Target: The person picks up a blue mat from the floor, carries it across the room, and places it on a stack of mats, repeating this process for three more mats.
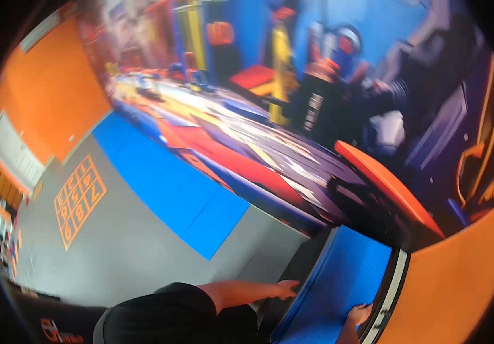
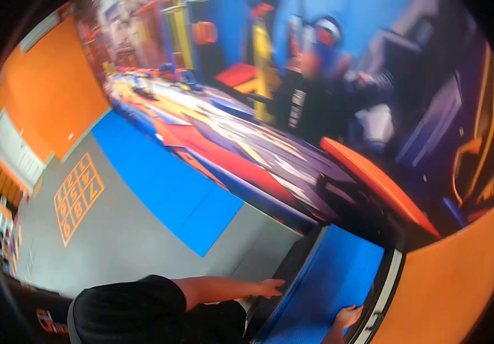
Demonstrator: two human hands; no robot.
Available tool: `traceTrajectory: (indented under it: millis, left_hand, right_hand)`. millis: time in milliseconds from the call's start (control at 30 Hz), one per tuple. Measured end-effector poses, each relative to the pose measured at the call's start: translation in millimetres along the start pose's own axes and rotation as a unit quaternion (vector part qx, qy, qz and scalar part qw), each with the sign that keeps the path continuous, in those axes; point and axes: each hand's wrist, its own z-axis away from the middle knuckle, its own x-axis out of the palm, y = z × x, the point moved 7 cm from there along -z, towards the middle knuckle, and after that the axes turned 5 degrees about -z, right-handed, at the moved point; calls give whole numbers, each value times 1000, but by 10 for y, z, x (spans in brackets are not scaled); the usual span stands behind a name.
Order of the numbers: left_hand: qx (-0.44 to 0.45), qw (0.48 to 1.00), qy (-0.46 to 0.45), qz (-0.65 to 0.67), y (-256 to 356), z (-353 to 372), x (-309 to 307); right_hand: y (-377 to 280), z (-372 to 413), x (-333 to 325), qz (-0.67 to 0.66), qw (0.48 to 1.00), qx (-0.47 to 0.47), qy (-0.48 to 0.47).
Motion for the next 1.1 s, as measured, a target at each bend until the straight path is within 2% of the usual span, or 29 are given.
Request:
traceTrajectory:
  millis: [33, 100, 133, 167, 200, 267, 333, 400, 433, 467, 533, 567, 600, 633, 667, 700, 733, 800, 833, 1000, 1100]
  left_hand:
    - [5, 999, 18, -41, -209, 186, -172]
    - [48, 988, 78, -123, -653, 743, -628]
    - [118, 958, 171, -196, -1175, 897, -897]
    - [9, 983, 175, -55, -1322, 1494, -1127]
    - [-27, 987, 153, -32, -1775, 1784, -1320]
    - [-62, 951, 281, 116, -2572, 2663, -1721]
    - [-144, 896, 357, 222, -3186, 3709, -1914]
    - [-101, 824, 431, 354, -3447, 4730, -1852]
    - [-73, 789, 455, 406, -3536, 5189, -1759]
    - [-43, 752, 477, 453, -3605, 5609, -1630]
    - [6, 701, 520, 488, -3702, 6304, -1269]
    - [5, 677, 535, 505, -3782, 6526, -1053]
    - [6, 653, 550, 520, -3877, 6670, -850]
    - [4, 639, 552, 535, -3993, 6758, -644]
    - [2, 625, 553, 551, -4101, 6747, -465]
    - [7, 618, 557, 555, -4164, 6652, -351]
    - [4, 601, 551, 579, -4233, 6535, -226]
    - [5, 573, 552, 606, -4253, 6347, -118]
    - [18, 567, 545, 617, -4115, 6201, -155]
    - [69, 555, 530, 638, -3416, 5543, -833]
    - [94, 574, 509, 635, -2924, 5230, -1432]
  right_hand:
    - [44, -30, 53, -1, 1000, 17, -17]
    - [154, -78, 173, -27, 999, -14, -40]
    - [337, -193, 339, 11, 999, -3, -35]
    - [188, -182, 232, 95, 994, -43, 27]
    - [-101, 85, -115, 62, 992, 42, 106]
    - [-371, 191, -127, 51, 997, 48, -22]
    - [-1120, 773, -445, 29, 997, 4, -72]
    - [-1766, 1454, -401, 61, 975, -214, -6]
    - [-2323, 2037, -847, -33, 947, -307, -84]
    - [-2848, 2642, -1356, -125, 897, -393, -161]
    - [-3257, 3512, -1154, -238, 729, -596, -238]
    - [-3321, 3923, -977, -270, 656, -656, -258]
    - [-3421, 4271, -654, -263, 587, -612, -461]
    - [-3424, 4589, -353, -231, 541, -570, -573]
    - [-3447, 4817, -195, -205, 484, -611, -592]
    - [-3542, 4991, -167, -101, 467, -594, -647]
    - [-3663, 5050, -170, -97, 460, -601, -646]
    - [-3848, 5147, 45, 39, 468, -584, -662]
    - [-3963, 5147, 136, 41, 459, -591, -662]
    - [-4660, 4777, 503, -51, 505, -619, -600]
    - [-5039, 4572, 670, -117, 506, -591, -617]
